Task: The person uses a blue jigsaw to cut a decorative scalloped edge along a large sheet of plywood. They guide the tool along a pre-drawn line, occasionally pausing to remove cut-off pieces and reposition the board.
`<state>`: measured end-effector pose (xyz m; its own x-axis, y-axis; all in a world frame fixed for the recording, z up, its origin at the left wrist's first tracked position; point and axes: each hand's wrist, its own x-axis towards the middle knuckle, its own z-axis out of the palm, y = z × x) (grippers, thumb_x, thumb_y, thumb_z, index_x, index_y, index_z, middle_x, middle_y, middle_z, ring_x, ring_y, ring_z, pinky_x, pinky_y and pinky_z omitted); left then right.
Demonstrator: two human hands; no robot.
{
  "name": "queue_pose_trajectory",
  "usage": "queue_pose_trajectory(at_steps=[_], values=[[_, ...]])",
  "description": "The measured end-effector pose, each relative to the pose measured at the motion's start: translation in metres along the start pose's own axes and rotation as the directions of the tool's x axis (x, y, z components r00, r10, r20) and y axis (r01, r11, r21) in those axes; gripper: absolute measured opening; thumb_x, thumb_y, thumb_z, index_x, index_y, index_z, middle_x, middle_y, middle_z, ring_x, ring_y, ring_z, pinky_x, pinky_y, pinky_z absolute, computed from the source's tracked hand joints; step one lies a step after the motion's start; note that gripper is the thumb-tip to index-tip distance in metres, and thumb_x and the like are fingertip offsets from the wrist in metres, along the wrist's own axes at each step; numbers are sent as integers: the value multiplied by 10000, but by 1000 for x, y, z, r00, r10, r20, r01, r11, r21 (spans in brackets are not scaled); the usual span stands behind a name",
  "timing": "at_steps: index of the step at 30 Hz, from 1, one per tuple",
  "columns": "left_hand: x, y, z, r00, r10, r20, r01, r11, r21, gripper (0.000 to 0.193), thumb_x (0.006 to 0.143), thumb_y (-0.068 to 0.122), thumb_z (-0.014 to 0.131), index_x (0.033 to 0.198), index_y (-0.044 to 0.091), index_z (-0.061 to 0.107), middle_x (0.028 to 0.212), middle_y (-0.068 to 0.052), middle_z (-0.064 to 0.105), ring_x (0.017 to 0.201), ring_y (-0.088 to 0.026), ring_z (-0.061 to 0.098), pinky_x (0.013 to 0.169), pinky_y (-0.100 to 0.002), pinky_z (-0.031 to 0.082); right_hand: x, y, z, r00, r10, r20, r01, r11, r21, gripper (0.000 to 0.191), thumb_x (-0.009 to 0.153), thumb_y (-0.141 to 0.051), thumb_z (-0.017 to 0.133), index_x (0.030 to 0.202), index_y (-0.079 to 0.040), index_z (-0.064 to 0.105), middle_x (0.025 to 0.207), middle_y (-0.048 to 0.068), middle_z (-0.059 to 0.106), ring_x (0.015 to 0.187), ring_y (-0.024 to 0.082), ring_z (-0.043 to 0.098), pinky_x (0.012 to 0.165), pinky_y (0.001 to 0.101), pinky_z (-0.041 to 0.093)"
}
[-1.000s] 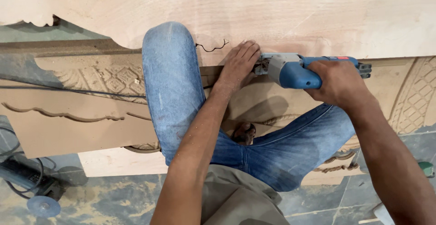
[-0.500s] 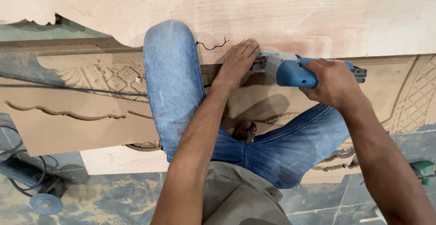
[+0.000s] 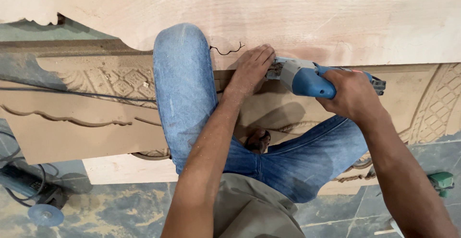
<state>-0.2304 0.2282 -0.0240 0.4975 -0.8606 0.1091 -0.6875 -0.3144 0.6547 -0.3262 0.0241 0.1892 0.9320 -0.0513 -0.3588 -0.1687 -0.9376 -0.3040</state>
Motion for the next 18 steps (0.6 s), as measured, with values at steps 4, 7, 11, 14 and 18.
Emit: queue_pose_trajectory(at_steps=[4,7,11,14,18], values=[[-1,-2,3,1000,2,-20,-2,1000,7,537,853,-3,639,1387,34,592,1469,-78,520,1422,-256,458,1194,-405,382,-1,1,2,1000,-18,-14,18,1000,-8,433,703,-170,827,1100,-24,739,923,188,744,811,374,715,744,448,568],[-1,-2,2,1000,0,-13,1,1000,17,527,868,-1,631,1391,40,590,1476,-71,513,1428,-251,451,1203,-403,376,0,2,4,1000,16,17,-16,1000,-20,437,703,-174,832,1103,-22,744,909,190,745,773,363,719,724,445,573],[-2,-1,0,999,-22,31,19,996,93,586,821,-26,608,1401,56,582,1471,-57,500,1429,-234,432,1213,-400,354,0,2,4,1000,-28,-4,28,999,-29,427,700,-171,832,1085,-11,741,908,189,745,763,355,722,718,443,574],[-3,-1,0,999,-27,32,25,997,66,597,819,-17,615,1412,41,570,1486,-71,484,1436,-249,413,1217,-401,343,1,0,4,999,19,31,-19,1000,-16,379,706,-166,838,1041,-17,744,876,179,743,735,351,721,697,437,574],[-3,-2,2,999,-33,10,33,997,63,550,867,-2,629,1411,48,572,1485,-58,491,1447,-241,416,1234,-393,348,2,-3,4,1000,10,13,-10,1000,2,413,706,-152,835,1080,-3,742,862,188,734,704,343,717,669,431,569]])
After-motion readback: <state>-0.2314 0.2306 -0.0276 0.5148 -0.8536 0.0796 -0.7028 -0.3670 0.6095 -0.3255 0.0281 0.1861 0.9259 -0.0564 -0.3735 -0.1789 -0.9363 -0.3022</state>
